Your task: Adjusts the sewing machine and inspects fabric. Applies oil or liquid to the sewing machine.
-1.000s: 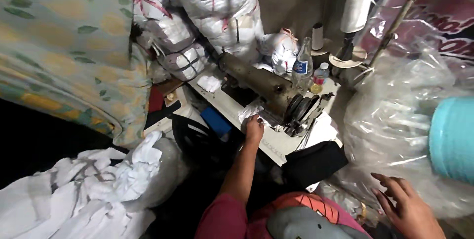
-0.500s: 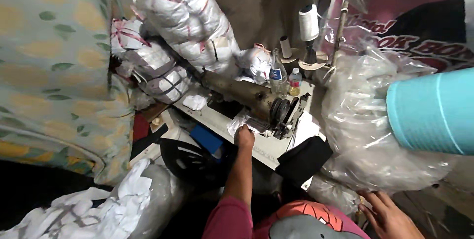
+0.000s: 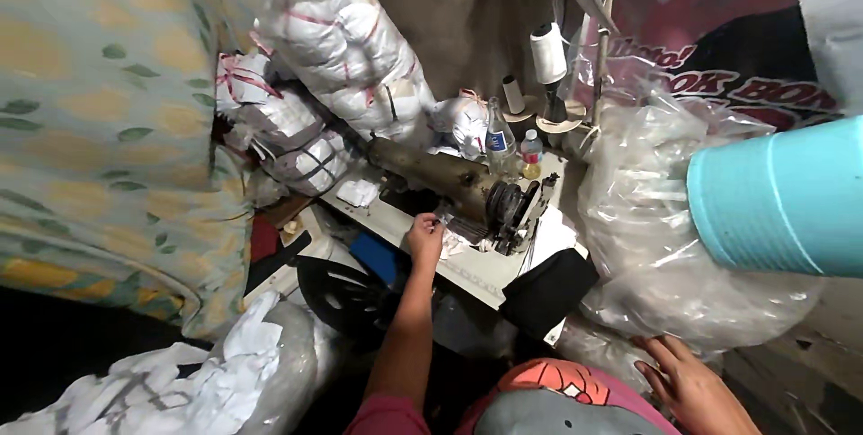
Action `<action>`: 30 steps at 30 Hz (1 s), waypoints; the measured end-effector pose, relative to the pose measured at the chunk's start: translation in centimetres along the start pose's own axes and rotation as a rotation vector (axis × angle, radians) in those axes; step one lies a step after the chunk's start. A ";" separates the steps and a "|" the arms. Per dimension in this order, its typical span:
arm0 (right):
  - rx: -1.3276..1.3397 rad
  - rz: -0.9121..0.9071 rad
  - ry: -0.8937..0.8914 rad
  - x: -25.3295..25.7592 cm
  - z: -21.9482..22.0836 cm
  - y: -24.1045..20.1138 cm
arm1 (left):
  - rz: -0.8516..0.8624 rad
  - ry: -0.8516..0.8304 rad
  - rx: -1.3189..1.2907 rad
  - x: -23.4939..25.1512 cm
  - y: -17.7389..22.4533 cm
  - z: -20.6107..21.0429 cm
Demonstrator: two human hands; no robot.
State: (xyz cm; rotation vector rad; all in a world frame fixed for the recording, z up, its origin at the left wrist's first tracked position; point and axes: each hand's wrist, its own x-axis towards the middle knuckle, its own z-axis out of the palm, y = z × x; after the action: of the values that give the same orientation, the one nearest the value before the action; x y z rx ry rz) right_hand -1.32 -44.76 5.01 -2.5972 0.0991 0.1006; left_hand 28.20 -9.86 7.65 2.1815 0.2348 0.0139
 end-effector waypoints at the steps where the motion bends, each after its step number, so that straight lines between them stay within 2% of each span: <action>1: 0.007 -0.003 -0.007 0.2 0.0 0.0 | 0.007 0.016 -0.028 0.1 1.0 -0.5; 6: 0.003 -0.036 -0.006 1.2 0.5 0.7 | 0.130 0.088 -0.080 1.3 4.8 -0.2; 11: 0.017 -0.015 -0.011 1.5 0.4 1.4 | 0.206 0.064 0.036 2.9 7.1 2.4; 19: 0.075 0.124 -0.096 0.6 -0.4 2.4 | 0.291 0.077 0.179 4.6 7.3 4.9; 23: 0.087 0.130 -0.111 1.1 -0.7 2.4 | 0.343 0.128 0.228 4.6 6.8 5.0; 26: 0.099 0.070 -0.114 2.7 -1.2 1.7 | 0.365 0.117 0.215 4.7 6.4 4.6; 30: 0.110 -0.212 0.101 8.0 -1.7 -0.6 | 0.384 0.085 0.126 4.4 6.0 3.8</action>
State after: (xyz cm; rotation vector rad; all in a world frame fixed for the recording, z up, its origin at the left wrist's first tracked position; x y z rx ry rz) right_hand 6.81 -45.55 6.00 -2.4852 -0.1315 -0.1094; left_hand 33.88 -15.51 9.97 2.3229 -0.1425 0.3149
